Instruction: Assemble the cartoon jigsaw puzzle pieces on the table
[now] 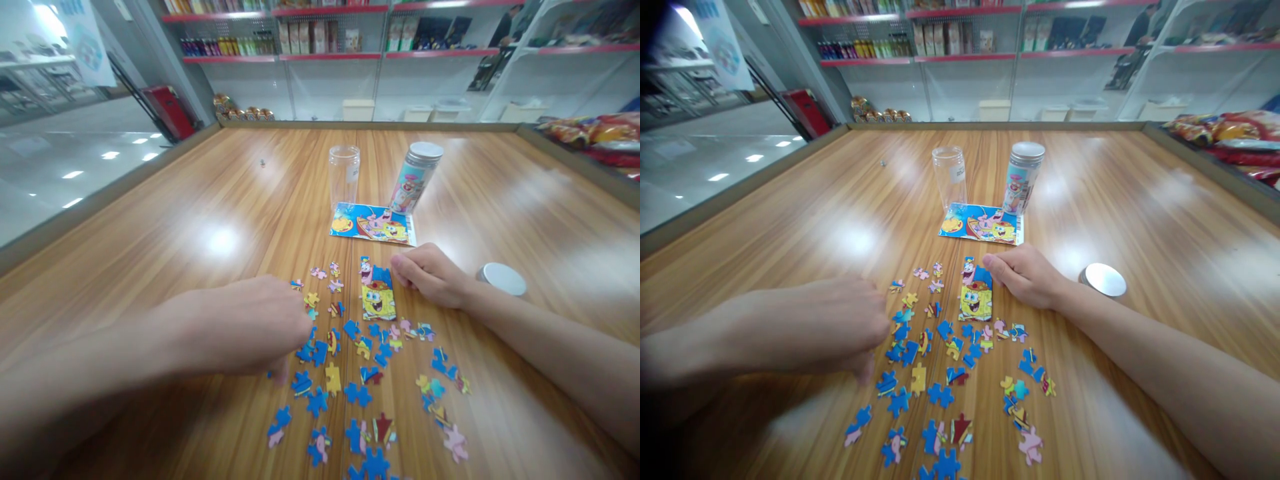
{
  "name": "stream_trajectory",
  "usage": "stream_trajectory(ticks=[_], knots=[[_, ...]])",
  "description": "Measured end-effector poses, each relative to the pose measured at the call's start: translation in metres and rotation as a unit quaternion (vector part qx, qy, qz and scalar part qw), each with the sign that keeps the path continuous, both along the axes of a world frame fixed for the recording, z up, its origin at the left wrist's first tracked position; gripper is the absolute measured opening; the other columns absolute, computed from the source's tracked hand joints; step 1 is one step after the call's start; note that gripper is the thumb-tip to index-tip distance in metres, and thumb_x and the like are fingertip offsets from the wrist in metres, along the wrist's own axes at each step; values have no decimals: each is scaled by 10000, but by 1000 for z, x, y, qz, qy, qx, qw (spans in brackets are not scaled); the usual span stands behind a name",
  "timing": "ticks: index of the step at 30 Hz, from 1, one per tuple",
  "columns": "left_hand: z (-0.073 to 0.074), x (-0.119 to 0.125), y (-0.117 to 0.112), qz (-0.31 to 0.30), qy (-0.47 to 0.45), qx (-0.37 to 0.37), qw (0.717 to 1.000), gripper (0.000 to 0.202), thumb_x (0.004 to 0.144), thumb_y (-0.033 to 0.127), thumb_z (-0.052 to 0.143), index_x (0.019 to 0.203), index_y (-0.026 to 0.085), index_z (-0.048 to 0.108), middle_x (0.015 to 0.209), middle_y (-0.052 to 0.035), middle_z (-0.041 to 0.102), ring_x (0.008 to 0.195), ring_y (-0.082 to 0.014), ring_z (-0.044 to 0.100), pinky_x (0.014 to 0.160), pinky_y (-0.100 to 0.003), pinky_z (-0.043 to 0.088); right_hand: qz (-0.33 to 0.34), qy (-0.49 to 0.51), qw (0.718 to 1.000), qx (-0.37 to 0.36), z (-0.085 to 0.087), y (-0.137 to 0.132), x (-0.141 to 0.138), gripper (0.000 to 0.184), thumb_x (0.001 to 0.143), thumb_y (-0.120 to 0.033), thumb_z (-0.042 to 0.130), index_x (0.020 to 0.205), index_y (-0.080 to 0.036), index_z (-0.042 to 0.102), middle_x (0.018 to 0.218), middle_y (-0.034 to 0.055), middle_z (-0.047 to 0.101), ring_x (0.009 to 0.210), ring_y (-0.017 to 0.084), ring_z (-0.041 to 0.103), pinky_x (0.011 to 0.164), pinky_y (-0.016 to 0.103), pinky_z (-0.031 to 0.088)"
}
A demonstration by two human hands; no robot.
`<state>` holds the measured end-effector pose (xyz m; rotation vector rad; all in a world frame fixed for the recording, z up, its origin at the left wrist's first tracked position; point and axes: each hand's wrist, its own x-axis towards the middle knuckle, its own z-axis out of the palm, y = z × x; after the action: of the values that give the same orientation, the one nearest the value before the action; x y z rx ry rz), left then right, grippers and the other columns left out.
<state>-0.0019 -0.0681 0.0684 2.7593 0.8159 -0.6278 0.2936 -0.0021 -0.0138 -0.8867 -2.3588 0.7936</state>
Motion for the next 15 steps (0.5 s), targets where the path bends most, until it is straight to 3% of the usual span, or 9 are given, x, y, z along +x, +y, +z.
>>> stream_trajectory(ticks=[11,13,15], knots=[[-15,-3,10,-8,-29,-12,999,166,756,313,837,649,222,749,618,-26,719,604,-185,698,519,-264,378,0,2,1000,22,-1,0,-1,548,1060,-432,338,595,-171,468,526,-16,482,478,80,416,508,251,297],[-13,-1,11,-50,-62,5,997,279,829,358,772,610,199,707,552,-13,675,508,-154,637,486,-263,366,8,24,998,64,1,-1,0,508,1063,-368,337,610,-175,464,529,-20,483,472,79,424,505,246,311],[-12,3,14,-93,-163,56,981,362,892,457,686,660,180,694,565,-17,660,514,-147,614,504,-267,416,14,47,987,154,5,-6,0,425,1043,-284,375,643,-182,477,539,-23,474,482,89,438,510,248,332]])
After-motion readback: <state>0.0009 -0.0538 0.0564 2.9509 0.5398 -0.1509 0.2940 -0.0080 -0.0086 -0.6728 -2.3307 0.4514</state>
